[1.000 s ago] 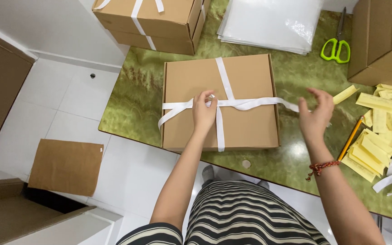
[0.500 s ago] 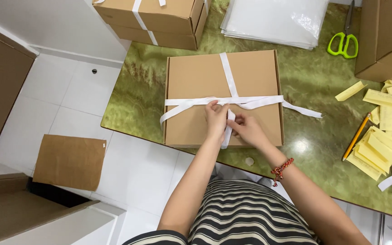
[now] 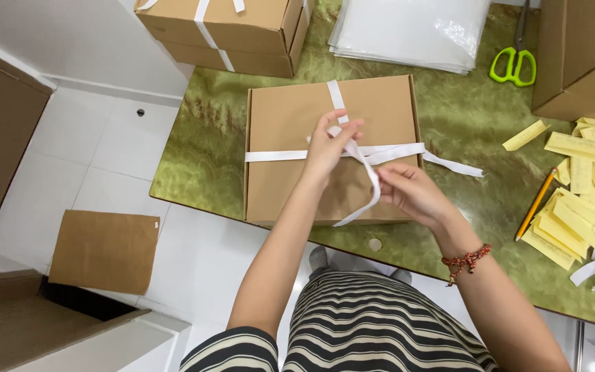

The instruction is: The person unties a white ribbon from a cardboard box and removes a yellow tag. They open the box to reveal a black garment inside a clear plastic bag. The person removes the garment, unfolds it, and hangs it on a blue hanger on a clothing rack. Finally, they fold the plastic bag and place it back into the box.

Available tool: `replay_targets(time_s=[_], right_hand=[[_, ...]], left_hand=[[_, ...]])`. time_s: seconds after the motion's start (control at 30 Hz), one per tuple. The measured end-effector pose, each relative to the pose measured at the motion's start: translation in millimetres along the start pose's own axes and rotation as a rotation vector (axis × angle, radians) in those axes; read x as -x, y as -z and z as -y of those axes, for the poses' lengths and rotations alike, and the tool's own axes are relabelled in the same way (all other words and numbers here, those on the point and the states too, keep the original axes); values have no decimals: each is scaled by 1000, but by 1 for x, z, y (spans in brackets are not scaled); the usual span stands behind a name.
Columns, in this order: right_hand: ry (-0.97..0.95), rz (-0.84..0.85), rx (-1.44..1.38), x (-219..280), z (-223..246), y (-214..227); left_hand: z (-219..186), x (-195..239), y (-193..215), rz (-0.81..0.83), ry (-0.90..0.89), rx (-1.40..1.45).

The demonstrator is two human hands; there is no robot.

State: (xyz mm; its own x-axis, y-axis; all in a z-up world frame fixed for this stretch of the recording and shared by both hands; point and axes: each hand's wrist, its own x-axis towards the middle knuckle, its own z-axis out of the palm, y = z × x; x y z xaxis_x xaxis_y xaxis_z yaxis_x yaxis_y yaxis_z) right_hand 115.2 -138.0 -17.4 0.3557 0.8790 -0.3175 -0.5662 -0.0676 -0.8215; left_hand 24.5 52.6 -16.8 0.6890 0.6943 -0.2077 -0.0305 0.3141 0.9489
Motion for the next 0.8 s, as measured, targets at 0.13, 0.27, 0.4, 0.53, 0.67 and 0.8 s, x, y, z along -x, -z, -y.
replay_targets(time_s=[0.13, 0.27, 0.4, 0.53, 0.67, 0.8], right_hand=[[122, 31, -125, 12, 41, 39], [253, -61, -221, 38, 84, 55], [496, -432, -95, 69, 115, 58], [488, -660, 183, 84, 112, 85], [129, -679, 644, 90, 103, 75], [-112, -570, 1048, 83, 67, 78]], left_hand=[[-1, -14, 15, -90, -12, -7], [13, -32, 22, -229, 114, -73], [18, -36, 15, -251, 272, -88], [39, -53, 5, -197, 274, 63], [43, -64, -13, -206, 381, 143], [85, -82, -8, -217, 106, -101]])
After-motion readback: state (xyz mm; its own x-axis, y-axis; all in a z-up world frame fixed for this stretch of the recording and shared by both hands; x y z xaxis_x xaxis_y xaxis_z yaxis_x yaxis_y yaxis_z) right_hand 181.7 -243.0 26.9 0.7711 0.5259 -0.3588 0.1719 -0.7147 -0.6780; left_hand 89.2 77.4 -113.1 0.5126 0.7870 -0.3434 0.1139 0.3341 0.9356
